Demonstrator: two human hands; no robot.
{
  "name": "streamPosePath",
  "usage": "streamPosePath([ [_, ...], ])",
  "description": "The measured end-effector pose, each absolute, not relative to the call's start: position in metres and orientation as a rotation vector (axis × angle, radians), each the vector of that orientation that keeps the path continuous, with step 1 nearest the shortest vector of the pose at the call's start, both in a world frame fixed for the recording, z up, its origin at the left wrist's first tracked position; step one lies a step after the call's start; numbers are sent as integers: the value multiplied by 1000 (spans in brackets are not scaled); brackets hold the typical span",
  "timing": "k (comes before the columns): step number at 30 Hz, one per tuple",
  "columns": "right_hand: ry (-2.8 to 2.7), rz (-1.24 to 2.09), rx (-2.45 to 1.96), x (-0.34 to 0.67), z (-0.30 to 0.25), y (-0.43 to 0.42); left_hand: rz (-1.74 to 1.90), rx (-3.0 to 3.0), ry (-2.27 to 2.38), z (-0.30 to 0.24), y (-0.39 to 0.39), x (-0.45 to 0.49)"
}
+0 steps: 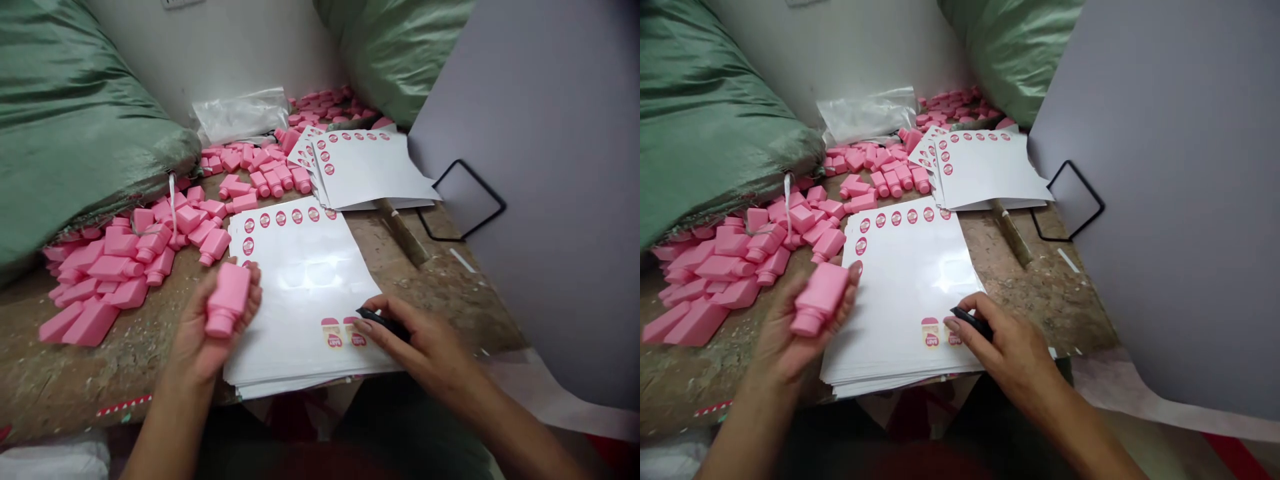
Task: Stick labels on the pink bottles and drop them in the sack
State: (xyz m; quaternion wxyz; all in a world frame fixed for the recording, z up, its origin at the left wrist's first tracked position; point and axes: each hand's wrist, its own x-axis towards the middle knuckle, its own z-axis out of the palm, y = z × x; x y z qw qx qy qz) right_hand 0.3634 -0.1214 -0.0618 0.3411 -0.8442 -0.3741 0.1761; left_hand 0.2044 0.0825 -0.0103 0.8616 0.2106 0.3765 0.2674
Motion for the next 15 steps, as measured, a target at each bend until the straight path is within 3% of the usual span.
streamPosePath([
  [6,-1239,374,-2336,356,-65,-117,235,369,800,-25,34,225],
  [15,-1454,62,-2348,354,-67,-108,239,675,823,-38,26,226],
])
